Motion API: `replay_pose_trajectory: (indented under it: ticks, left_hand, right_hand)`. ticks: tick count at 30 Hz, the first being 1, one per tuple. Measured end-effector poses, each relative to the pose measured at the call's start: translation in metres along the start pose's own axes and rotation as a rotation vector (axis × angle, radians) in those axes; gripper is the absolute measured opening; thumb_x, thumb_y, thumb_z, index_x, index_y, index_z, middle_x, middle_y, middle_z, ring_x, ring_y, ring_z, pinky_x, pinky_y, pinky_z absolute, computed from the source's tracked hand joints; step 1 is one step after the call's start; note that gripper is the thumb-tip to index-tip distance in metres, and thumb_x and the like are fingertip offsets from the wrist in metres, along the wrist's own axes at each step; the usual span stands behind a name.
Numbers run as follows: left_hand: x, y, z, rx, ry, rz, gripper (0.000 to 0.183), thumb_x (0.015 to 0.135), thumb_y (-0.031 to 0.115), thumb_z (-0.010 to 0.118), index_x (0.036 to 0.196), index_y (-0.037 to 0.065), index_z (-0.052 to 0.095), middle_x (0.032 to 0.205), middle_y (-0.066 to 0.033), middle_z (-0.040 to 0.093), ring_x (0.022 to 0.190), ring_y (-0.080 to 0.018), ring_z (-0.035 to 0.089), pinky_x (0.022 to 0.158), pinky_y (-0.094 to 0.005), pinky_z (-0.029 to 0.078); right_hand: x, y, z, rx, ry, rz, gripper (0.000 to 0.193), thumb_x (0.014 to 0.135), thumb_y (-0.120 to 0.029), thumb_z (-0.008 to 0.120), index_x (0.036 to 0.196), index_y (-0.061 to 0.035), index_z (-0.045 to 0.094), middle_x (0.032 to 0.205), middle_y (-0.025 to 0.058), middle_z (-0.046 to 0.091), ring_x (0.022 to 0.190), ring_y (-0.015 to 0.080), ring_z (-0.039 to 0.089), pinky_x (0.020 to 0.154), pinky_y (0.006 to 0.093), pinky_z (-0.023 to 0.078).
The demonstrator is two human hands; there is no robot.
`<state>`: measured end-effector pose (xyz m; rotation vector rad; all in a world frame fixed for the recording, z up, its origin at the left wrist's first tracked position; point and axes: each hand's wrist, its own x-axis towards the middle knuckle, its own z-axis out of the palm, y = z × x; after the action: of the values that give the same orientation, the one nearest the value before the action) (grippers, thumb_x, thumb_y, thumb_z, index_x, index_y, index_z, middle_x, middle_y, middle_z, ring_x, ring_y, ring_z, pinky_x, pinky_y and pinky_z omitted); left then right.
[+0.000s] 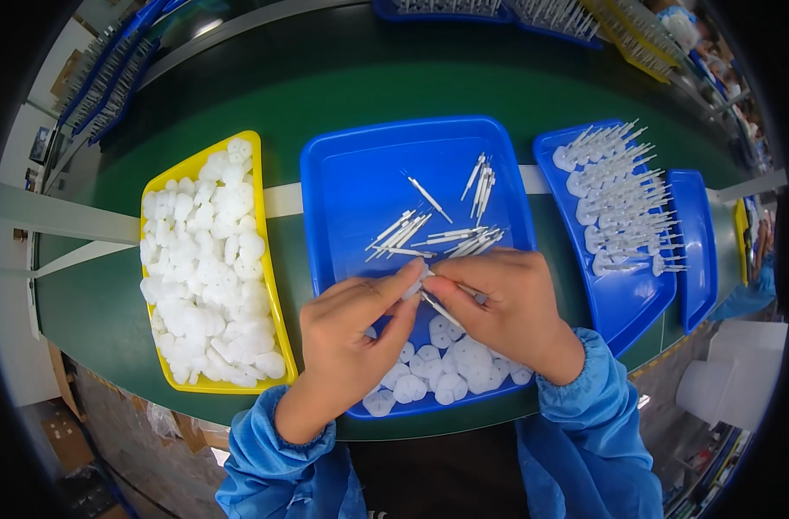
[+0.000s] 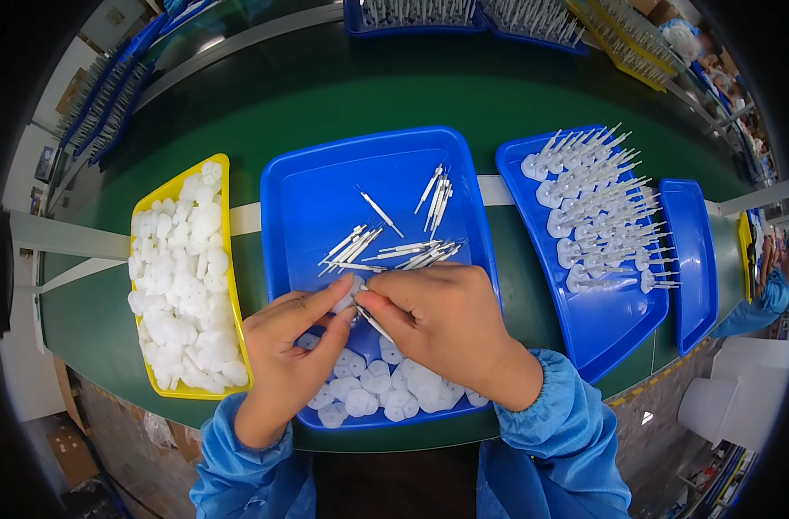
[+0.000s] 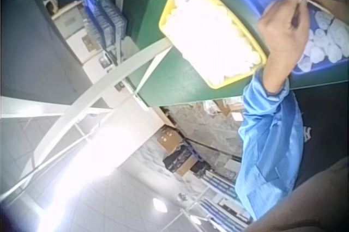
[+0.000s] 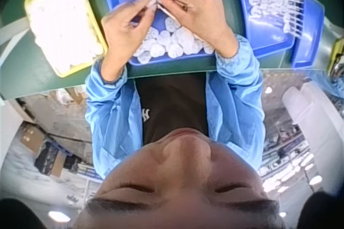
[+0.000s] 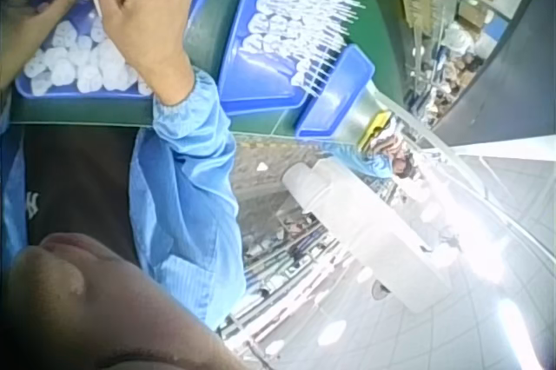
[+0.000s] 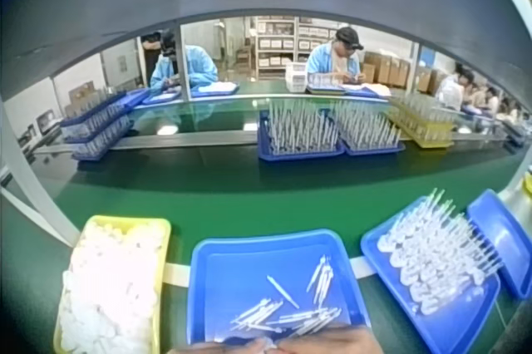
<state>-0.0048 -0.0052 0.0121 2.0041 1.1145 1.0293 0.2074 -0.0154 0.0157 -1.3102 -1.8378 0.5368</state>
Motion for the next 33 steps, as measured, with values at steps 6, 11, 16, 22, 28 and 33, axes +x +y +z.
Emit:
replay_pose_trajectory:
  ticks: [6, 11, 16, 22, 28, 33]
  left_hand:
    - [0.002, -0.004, 0.004, -0.449, 0.006, -0.227, 0.05, 0.088, 0.002, 0.091, 0.136, 0.003, 0.076, 0.126, -0.0184, 0.077, 0.102, -0.0212, 0.075, 0.078, -0.0298, 0.066]
    - [0.004, -0.006, -0.001, -0.284, 0.047, -0.082, 0.053, 0.082, 0.001, 0.095, 0.133, 0.005, 0.078, 0.123, -0.0134, 0.074, 0.098, -0.0207, 0.074, 0.076, -0.0287, 0.063]
    - [0.005, -0.005, -0.002, -0.208, 0.02, -0.023, 0.056, 0.08, -0.001, 0.095, 0.133, 0.007, 0.079, 0.126, -0.0113, 0.073, 0.102, -0.0203, 0.073, 0.075, -0.029, 0.062]
    - [0.003, -0.003, 0.0, -0.135, 0.025, 0.014, 0.061, 0.074, -0.002, 0.095, 0.132, 0.007, 0.08, 0.123, -0.0101, 0.074, 0.104, -0.0257, 0.072, 0.085, -0.0341, 0.06]
    - [0.003, -0.002, 0.004, -0.074, 0.092, 0.063, 0.061, 0.071, -0.001, 0.096, 0.13, 0.007, 0.081, 0.12, -0.0088, 0.075, 0.106, -0.0285, 0.071, 0.089, -0.0378, 0.057]
    - [0.003, -0.003, 0.004, -0.067, 0.097, 0.074, 0.061, 0.071, -0.002, 0.095, 0.13, 0.006, 0.081, 0.121, -0.0091, 0.075, 0.105, -0.0283, 0.071, 0.087, -0.0375, 0.058]
  right_hand:
    - [0.0, -0.001, -0.006, -0.128, 0.027, -0.124, 0.018, 0.088, -0.018, 0.091, 0.102, -0.0095, 0.083, 0.08, 0.0047, 0.078, 0.068, 0.0233, 0.074, 0.065, 0.0348, 0.055]
    - [-0.003, -0.001, -0.018, -0.242, 0.08, -0.247, 0.039, 0.079, -0.018, 0.092, 0.118, -0.0162, 0.084, 0.103, 0.0015, 0.08, 0.09, 0.0201, 0.075, 0.083, 0.0362, 0.054]
    - [-0.01, 0.002, -0.016, -0.376, 0.033, -0.406, 0.042, 0.08, -0.017, 0.086, 0.122, -0.0225, 0.085, 0.112, -0.0028, 0.077, 0.095, 0.0173, 0.073, 0.088, 0.0363, 0.052]
    - [-0.011, -0.001, -0.015, -0.328, -0.016, -0.386, 0.044, 0.08, -0.017, 0.084, 0.124, -0.0224, 0.084, 0.113, -0.0021, 0.075, 0.094, 0.0185, 0.072, 0.089, 0.0367, 0.053]
    - [-0.013, 0.003, -0.017, -0.252, -0.019, -0.349, 0.051, 0.074, -0.014, 0.087, 0.125, -0.018, 0.084, 0.113, 0.0004, 0.075, 0.094, 0.0216, 0.072, 0.089, 0.0386, 0.055]
    - [-0.016, 0.006, -0.022, -0.275, -0.036, -0.401, 0.049, 0.075, -0.012, 0.085, 0.123, -0.0177, 0.084, 0.113, 0.0013, 0.074, 0.093, 0.0228, 0.072, 0.091, 0.0407, 0.057]
